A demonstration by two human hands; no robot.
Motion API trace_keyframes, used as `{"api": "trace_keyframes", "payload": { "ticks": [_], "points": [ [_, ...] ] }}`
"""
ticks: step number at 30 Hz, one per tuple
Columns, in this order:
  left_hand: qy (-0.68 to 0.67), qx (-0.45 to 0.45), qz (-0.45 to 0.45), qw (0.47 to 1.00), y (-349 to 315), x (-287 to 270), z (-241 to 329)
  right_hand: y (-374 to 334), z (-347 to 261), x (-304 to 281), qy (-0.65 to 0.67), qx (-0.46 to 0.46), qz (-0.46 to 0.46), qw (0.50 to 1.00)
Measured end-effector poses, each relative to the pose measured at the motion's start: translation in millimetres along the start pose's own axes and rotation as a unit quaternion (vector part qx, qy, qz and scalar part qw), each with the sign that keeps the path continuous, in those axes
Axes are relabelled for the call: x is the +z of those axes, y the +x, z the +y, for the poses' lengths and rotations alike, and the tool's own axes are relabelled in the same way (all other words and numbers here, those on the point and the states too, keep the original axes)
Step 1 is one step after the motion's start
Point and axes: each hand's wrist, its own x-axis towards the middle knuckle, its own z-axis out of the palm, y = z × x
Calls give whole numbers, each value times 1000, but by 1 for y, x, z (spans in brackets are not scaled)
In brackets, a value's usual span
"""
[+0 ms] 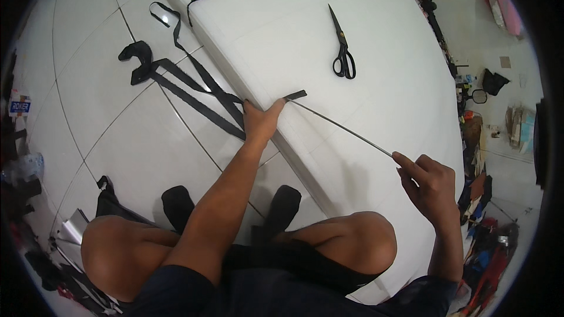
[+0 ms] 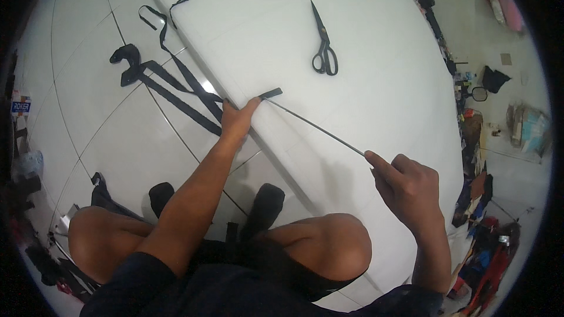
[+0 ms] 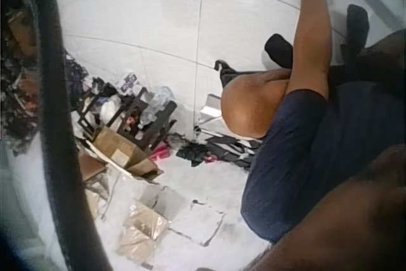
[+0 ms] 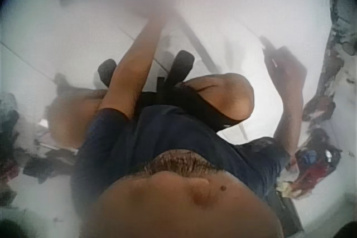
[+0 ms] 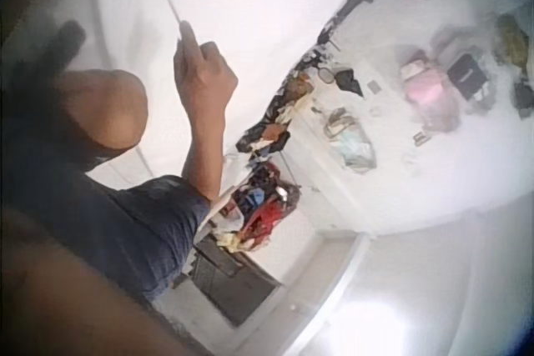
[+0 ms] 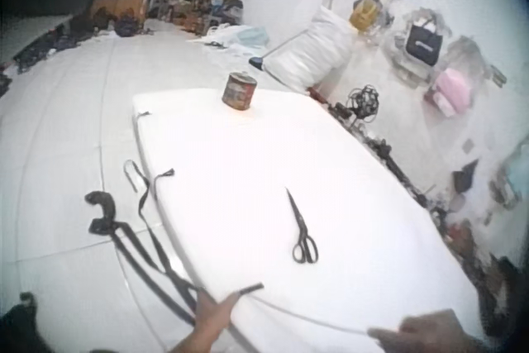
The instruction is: The person sits on the floor and attaches black straps to a large white foam block. They use a long metal tool to poke holes in the foam and thread the straps through, then cut the excess strap with scissors.
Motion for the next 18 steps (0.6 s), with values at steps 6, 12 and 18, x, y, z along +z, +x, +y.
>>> {"api": "trace_keyframes", "payload": {
  "ticks": [6, 12, 18],
  "points": [
    [9, 9, -7, 1000, -1, 1, 1, 12, -6, -15, -31, -13, -11, 999],
    [-19, 17, -26, 999, 2, -4, 2, 55, 4, -45, -112, -151, -68, 980],
    [-37, -15, -47, 998, 1, -4, 10, 136, 10, -67, -116, -210, -132, 962]
  ]
}}
